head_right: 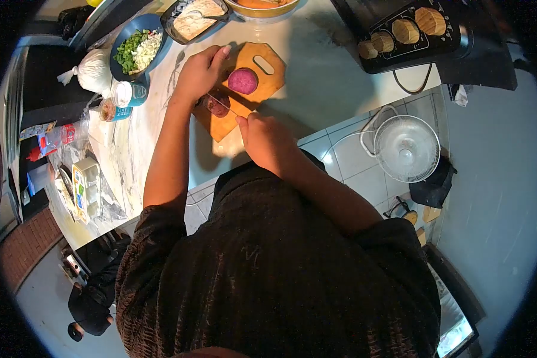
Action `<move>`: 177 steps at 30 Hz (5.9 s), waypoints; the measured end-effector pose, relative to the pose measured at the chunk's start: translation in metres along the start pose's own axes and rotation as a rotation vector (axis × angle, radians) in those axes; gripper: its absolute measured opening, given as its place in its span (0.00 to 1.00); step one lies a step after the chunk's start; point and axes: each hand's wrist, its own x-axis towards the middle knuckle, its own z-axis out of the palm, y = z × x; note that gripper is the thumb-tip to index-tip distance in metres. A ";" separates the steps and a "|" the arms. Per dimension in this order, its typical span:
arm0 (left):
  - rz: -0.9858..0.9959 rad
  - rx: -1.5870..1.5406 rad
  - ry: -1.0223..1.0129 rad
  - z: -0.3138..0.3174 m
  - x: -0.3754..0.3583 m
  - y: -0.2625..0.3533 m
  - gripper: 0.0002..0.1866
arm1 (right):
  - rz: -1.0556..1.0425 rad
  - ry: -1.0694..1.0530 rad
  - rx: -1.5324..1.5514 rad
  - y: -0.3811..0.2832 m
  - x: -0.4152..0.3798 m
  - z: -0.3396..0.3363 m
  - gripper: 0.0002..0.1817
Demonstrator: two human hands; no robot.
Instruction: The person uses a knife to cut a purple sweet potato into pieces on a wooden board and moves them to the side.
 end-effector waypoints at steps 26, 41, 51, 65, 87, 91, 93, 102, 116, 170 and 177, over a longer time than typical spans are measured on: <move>-0.020 -0.274 0.572 0.045 -0.128 -0.013 0.12 | 0.010 -0.002 0.039 0.003 0.004 0.010 0.21; -0.039 -0.318 0.625 0.058 -0.129 -0.020 0.10 | 0.031 -0.142 0.093 0.008 0.018 0.007 0.22; -0.012 -0.253 0.618 0.054 -0.131 -0.013 0.09 | -0.012 -0.237 0.089 0.011 0.027 -0.006 0.25; -0.045 -0.283 0.571 0.040 -0.127 -0.007 0.07 | 0.005 -0.146 0.057 0.013 0.024 0.010 0.26; -0.205 0.013 -0.127 0.011 0.005 -0.009 0.30 | 0.018 -0.199 0.003 0.014 0.033 0.009 0.25; -0.211 0.005 -0.069 0.012 0.003 -0.004 0.28 | 0.050 -0.176 0.022 0.011 0.027 0.006 0.25; -0.213 0.009 -0.050 0.012 0.001 -0.001 0.28 | 0.014 -0.156 0.011 0.013 0.027 0.006 0.24; -0.103 0.036 0.010 0.020 0.000 -0.007 0.25 | 0.028 -0.102 -0.032 0.035 0.035 0.033 0.24; 0.037 -0.519 0.369 0.015 -0.036 -0.030 0.22 | -0.020 -0.017 0.079 0.049 0.038 0.042 0.26; 0.192 0.129 0.508 0.028 -0.130 -0.017 0.24 | 0.024 -0.066 0.290 0.063 0.010 0.006 0.26; 0.241 -0.201 0.484 0.033 -0.140 -0.018 0.22 | 0.058 -0.095 0.315 0.065 0.009 0.006 0.27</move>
